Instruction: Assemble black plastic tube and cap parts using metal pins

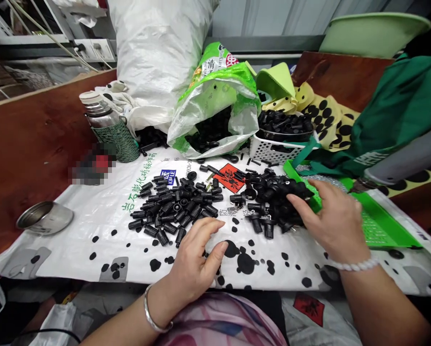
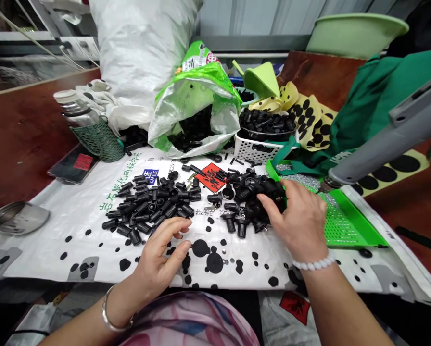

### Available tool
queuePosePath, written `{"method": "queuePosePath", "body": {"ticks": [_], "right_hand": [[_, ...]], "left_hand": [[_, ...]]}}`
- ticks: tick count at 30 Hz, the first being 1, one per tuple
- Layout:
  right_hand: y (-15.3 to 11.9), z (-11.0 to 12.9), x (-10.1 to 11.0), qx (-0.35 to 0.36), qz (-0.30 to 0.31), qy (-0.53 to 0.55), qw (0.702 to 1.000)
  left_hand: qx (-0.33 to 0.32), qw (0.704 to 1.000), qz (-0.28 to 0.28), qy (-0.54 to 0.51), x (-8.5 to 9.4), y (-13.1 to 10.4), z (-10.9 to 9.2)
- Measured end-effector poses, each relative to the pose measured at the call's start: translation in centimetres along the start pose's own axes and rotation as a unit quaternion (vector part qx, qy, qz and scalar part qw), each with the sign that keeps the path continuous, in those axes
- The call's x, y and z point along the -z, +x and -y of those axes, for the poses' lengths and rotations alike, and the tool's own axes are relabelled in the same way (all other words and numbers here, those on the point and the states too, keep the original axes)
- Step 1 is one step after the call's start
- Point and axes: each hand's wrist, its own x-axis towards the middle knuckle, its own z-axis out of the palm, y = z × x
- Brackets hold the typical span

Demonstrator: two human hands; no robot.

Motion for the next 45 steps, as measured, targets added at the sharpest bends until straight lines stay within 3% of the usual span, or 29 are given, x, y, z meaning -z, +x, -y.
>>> {"method": "queuePosePath", "body": {"ticks": [5,10,14,18,23,29,34,38,41,45], "right_hand": [[-0.5,-1.1,-1.8,-0.001,0.061,-0.035,0.998],[-0.4,-0.3,-1.6,0.009,0.0,0.013,1.0],[1.3,2.2,-1.2,0.089,-0.004,0.055,0.995],[3.5,5.5,-1.8,0.155,0.075,0.066,0.983],[5.9,9.3,-3.6,0.19,0.203,0.062,0.959],[7.5,13.3,-5.3,0.181,0.279,0.016,0.943],[7.9,14.6,-6.9,0.164,0.31,-0.022,0.936],[8.5,15.2,-7.5,0.176,0.302,-0.043,0.936],[9.2,16.4,-7.8,0.229,0.288,-0.032,0.929],[10.0,18.6,-9.0,0.345,0.304,0.017,0.888]], "left_hand": [[-0.008,1.0,-0.028,-0.004,0.3,0.2,0.6],[-0.014,0.998,-0.06,-0.021,0.3,0.5,1.2],[-0.022,0.997,-0.067,-0.025,0.1,0.6,1.3],[-0.029,0.997,-0.069,-0.034,0.2,0.5,1.3],[-0.045,0.996,-0.064,-0.047,0.4,0.2,1.2],[-0.047,0.996,-0.042,-0.069,0.4,0.1,1.2],[-0.054,0.996,-0.038,-0.067,0.9,0.0,0.9],[-0.061,0.995,-0.018,-0.081,1.1,-0.1,0.9],[-0.067,0.994,-0.011,-0.082,1.0,-0.2,1.1],[-0.064,0.995,0.004,-0.078,1.1,-0.2,1.1]]}}
